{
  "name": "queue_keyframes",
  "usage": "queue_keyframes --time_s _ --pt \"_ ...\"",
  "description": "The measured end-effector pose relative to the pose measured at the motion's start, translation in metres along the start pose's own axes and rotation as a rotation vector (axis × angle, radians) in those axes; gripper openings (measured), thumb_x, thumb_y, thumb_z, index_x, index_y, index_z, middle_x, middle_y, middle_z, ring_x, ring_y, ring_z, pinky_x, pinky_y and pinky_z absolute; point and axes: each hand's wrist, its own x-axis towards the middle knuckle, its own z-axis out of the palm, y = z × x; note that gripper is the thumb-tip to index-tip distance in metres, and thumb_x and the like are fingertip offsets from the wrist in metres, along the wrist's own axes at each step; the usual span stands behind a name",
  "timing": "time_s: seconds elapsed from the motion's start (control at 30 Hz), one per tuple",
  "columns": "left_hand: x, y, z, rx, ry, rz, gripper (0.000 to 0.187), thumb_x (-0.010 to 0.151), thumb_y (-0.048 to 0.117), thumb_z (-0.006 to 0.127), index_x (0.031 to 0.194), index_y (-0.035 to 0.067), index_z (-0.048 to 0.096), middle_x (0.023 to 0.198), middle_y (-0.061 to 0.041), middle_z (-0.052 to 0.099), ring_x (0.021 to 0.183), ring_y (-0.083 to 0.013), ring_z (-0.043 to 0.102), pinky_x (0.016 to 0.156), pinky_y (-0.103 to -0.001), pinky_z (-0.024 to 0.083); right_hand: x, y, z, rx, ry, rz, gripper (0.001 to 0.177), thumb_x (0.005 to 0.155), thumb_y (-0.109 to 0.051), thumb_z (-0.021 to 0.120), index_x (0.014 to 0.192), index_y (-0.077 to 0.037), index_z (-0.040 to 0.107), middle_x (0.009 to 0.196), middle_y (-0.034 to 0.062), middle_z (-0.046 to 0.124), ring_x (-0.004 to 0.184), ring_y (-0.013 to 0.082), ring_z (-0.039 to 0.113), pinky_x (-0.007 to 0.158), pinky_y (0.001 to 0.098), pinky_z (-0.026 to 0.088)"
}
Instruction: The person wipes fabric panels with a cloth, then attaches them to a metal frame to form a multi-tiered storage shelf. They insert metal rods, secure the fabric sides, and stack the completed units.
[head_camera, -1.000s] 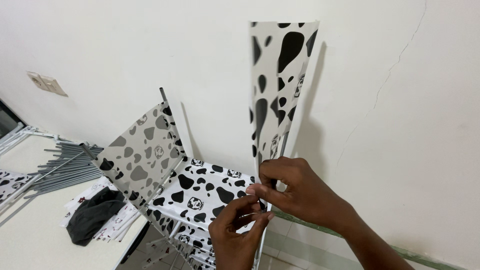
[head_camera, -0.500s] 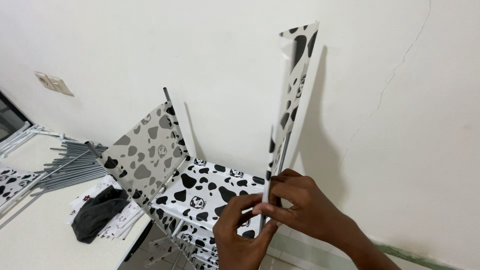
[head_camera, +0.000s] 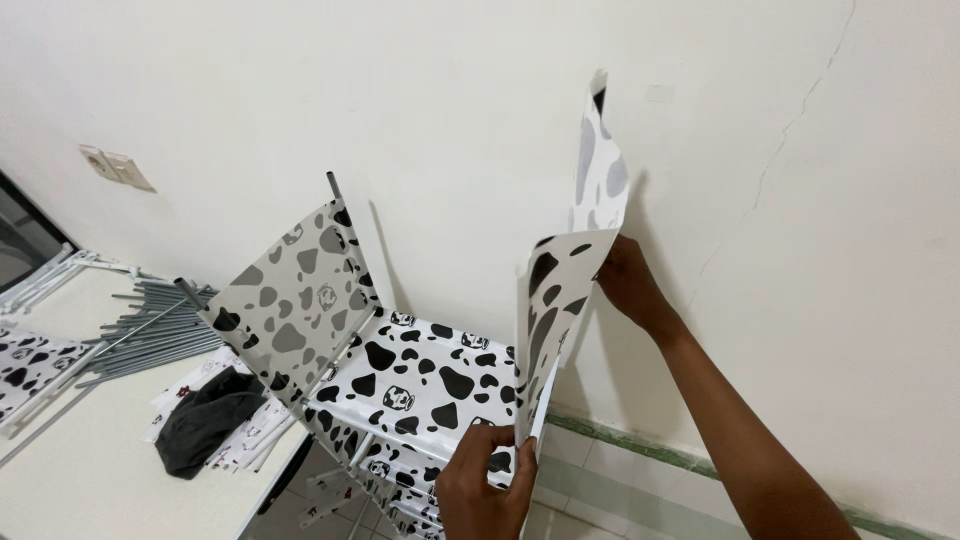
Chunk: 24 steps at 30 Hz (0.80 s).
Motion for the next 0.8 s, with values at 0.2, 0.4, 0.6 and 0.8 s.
queue_keyframes --time_s 0.2,0.4,0.6,0.8 --pt "-0.028 -0.056 0.025 0.133 -0.107 -0.034 0.018 0.077 0.017 0.084 0.085 0.007 0.071 0.077 -0.007 0.075 0.069 -0.0226 0.077 0.062 -0.036 0.061 -0.018 0.062 0.016 -0.105 -0.114 0.116 0.027 0.098 -0.011 0.067 0.12 0.004 0.068 0.113 0.0129 0.076 0.102 0.0197 0.069 0.092 0.0353 0.058" --pt "-0.05 -0.092 0.038 0.22 -0.302 -0.104 0.029 0.076 0.019 0.085 0.096 0.006 0.07 0.09 -0.01 0.074 0.083 -0.0284 0.075 0.07 -0.041 0.059 -0.048 0.083 0.04 -0.225 -0.219 0.244 0.03 0.094 -0.013 0.066 0.12 0.0 0.071 0.113 0.0103 0.076 0.103 0.0191 0.073 0.094 0.035 0.06" --pt "-0.047 -0.088 0.041 -0.017 -0.088 0.041 0.029 0.076 0.017 0.088 0.096 0.005 0.07 0.082 -0.011 0.071 0.077 -0.0251 0.074 0.069 -0.037 0.058 -0.039 0.061 0.03 -0.01 -0.031 0.302 0.029 0.095 -0.01 0.07 0.121 0.002 0.067 0.107 0.0145 0.075 0.102 0.0222 0.068 0.094 0.0381 0.055" --pt "-0.059 -0.106 0.051 0.058 -0.23 0.016 0.017 0.087 0.013 0.082 0.092 0.005 0.068 0.083 -0.01 0.067 0.075 -0.0223 0.073 0.066 -0.035 0.059 -0.052 0.089 0.03 -0.142 -0.077 0.235 0.026 0.096 -0.01 0.064 0.12 0.0 0.069 0.109 0.0085 0.076 0.104 0.017 0.071 0.094 0.0351 0.058"
